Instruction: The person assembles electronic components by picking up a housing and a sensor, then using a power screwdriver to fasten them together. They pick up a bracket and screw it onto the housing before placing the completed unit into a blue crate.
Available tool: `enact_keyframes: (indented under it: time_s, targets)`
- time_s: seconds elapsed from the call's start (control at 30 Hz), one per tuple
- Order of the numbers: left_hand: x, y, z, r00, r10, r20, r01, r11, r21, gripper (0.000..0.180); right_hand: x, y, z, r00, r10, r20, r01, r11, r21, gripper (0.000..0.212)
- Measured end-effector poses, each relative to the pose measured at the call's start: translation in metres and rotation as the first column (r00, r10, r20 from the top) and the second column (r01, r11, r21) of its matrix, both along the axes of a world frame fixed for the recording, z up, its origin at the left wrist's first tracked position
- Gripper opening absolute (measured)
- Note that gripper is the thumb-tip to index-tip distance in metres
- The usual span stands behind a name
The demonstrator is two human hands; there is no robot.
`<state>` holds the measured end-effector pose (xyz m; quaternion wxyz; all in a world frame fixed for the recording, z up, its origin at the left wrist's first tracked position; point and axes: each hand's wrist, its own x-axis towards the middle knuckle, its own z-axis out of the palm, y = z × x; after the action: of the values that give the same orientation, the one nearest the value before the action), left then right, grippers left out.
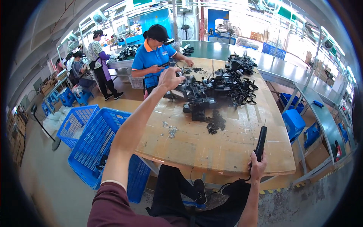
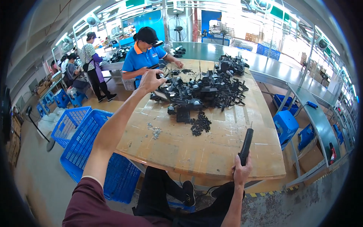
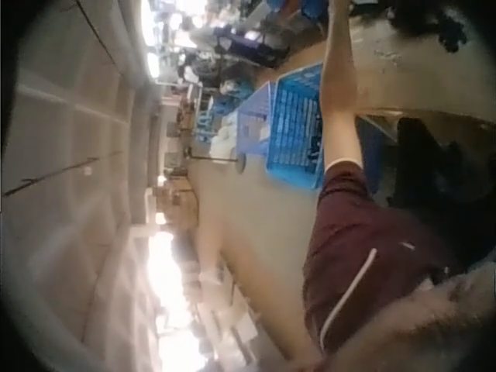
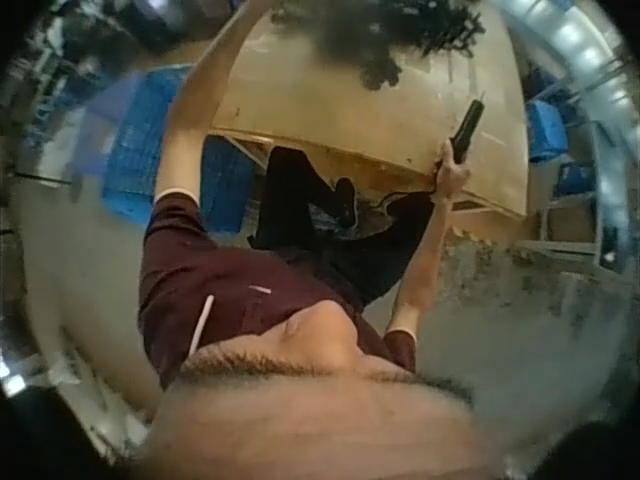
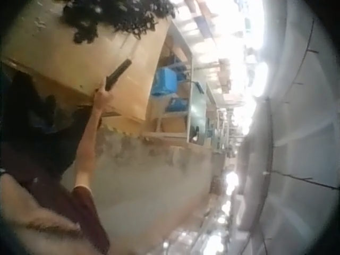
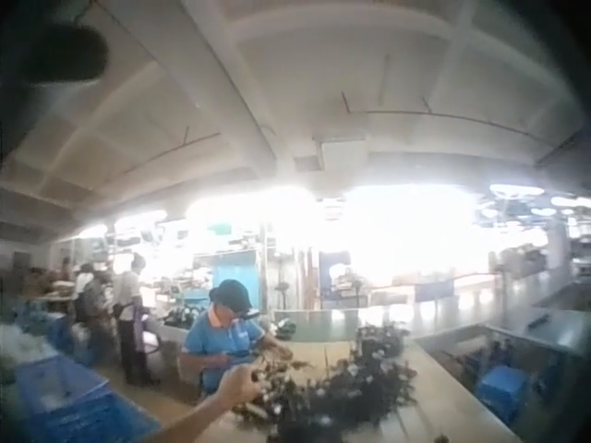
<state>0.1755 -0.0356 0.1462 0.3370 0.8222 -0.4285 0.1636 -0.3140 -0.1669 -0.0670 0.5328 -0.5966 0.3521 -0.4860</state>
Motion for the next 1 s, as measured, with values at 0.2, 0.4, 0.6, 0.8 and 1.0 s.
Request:
enact_keyframes:
  time_s: [0.2,0.4,0.6,0.8,1.0]
  targets:
    - [-0.153,0.043,-0.015,0.950,-0.310,-0.028,0.312,0.946,0.086,0.035,-0.005,-0.003,0.004,0.998,0.065,0.025,-0.065,0.998,0.006,0.062]
    - [-0.313,0.029,-0.125,0.979,-0.205,0.014,0.202,0.973,0.109,0.056,-0.008,-0.001,0.013,0.998,0.055,0.029,-0.057,0.996,0.064,0.058]
    - [-0.371,0.051,-0.147,0.790,-0.557,-0.255,0.572,0.820,-0.020,0.088,-0.028,-0.018,0.005,0.998,0.033,0.060,-0.035,0.999,0.030,0.056]
    - [-0.292,0.071,-0.159,0.753,-0.639,-0.158,0.655,0.749,0.100,0.091,-0.040,-0.029,0.008,1.000,-0.031,0.001,0.031,0.999,0.014,0.055]
    - [-0.257,-0.032,-0.189,0.377,-0.862,-0.340,0.926,0.347,0.147,0.096,-0.041,-0.065,0.012,0.998,0.034,-0.052,-0.033,0.999,0.023,0.055]
